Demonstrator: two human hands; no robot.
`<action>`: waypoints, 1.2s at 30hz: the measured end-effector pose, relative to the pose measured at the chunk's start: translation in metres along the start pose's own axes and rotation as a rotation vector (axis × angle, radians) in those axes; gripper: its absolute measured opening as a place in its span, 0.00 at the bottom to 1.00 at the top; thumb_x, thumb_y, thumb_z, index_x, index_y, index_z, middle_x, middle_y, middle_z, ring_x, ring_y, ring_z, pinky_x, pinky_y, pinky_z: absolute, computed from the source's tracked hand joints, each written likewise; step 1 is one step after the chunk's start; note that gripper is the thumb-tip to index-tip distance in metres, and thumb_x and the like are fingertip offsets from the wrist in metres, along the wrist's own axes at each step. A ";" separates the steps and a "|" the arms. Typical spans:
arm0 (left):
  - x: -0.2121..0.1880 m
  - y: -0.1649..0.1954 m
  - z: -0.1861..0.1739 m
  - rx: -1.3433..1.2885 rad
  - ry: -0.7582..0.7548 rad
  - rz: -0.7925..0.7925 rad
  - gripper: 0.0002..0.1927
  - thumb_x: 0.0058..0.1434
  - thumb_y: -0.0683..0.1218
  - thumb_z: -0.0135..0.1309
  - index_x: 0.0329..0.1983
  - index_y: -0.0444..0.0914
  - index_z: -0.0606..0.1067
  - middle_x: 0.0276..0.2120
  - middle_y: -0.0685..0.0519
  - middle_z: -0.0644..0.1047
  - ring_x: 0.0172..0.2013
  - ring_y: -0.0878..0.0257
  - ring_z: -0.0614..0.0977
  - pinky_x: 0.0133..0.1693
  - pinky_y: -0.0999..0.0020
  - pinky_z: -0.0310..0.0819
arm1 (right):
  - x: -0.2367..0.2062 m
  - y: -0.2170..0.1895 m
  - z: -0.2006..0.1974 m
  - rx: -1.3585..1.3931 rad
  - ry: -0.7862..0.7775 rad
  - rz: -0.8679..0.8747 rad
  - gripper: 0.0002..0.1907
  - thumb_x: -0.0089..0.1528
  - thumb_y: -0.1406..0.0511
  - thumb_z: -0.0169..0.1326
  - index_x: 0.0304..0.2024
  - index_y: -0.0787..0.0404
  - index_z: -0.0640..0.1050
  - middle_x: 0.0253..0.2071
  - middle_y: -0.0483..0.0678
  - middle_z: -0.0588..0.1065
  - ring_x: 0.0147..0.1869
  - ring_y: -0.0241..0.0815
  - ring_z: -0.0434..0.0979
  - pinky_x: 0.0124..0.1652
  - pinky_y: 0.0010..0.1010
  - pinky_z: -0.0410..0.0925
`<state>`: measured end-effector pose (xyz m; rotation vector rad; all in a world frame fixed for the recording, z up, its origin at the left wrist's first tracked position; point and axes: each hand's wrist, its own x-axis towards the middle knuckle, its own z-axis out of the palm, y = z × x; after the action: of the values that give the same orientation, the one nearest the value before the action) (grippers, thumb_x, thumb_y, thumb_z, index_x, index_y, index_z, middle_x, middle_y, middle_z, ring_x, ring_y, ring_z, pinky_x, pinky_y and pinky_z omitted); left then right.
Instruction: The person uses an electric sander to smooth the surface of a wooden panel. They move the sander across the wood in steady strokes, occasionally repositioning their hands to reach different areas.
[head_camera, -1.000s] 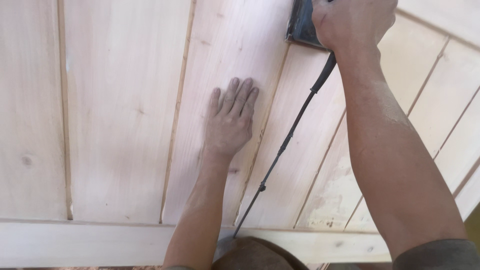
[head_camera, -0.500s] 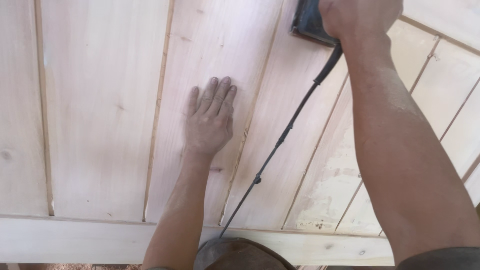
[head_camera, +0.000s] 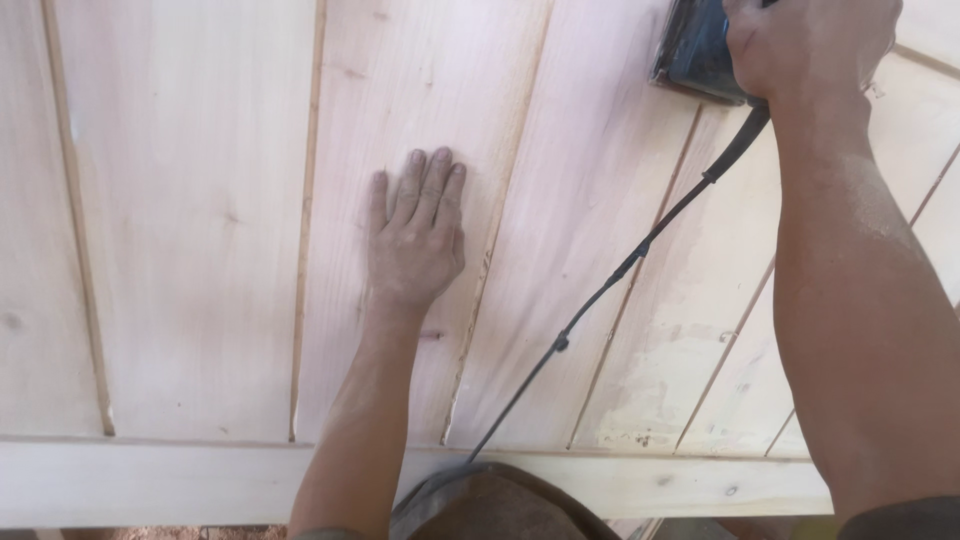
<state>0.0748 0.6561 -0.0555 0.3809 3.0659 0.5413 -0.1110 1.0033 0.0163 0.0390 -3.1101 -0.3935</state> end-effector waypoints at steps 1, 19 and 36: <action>0.000 0.000 0.000 0.000 -0.015 -0.009 0.25 0.68 0.45 0.49 0.70 0.42 0.72 0.71 0.53 0.69 0.72 0.56 0.66 0.72 0.43 0.51 | -0.010 -0.004 -0.005 0.057 -0.080 0.059 0.26 0.70 0.46 0.56 0.41 0.63 0.82 0.34 0.60 0.79 0.37 0.60 0.78 0.38 0.48 0.71; 0.006 -0.005 -0.004 -0.059 -0.029 0.011 0.29 0.62 0.47 0.50 0.68 0.43 0.72 0.70 0.53 0.69 0.71 0.57 0.66 0.71 0.42 0.51 | -0.056 -0.054 -0.045 0.242 -0.158 0.147 0.18 0.60 0.54 0.70 0.44 0.55 0.79 0.50 0.59 0.65 0.54 0.61 0.68 0.49 0.54 0.67; 0.001 -0.006 0.003 -0.118 0.008 -0.027 0.28 0.64 0.46 0.48 0.70 0.43 0.72 0.71 0.54 0.68 0.72 0.57 0.65 0.72 0.42 0.51 | -0.004 -0.107 -0.044 0.232 0.073 -0.090 0.12 0.62 0.61 0.64 0.43 0.57 0.76 0.55 0.59 0.66 0.57 0.61 0.69 0.48 0.55 0.69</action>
<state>0.0730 0.6522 -0.0602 0.3354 3.0230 0.7206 -0.1039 0.8889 0.0319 0.1902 -3.0711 -0.0283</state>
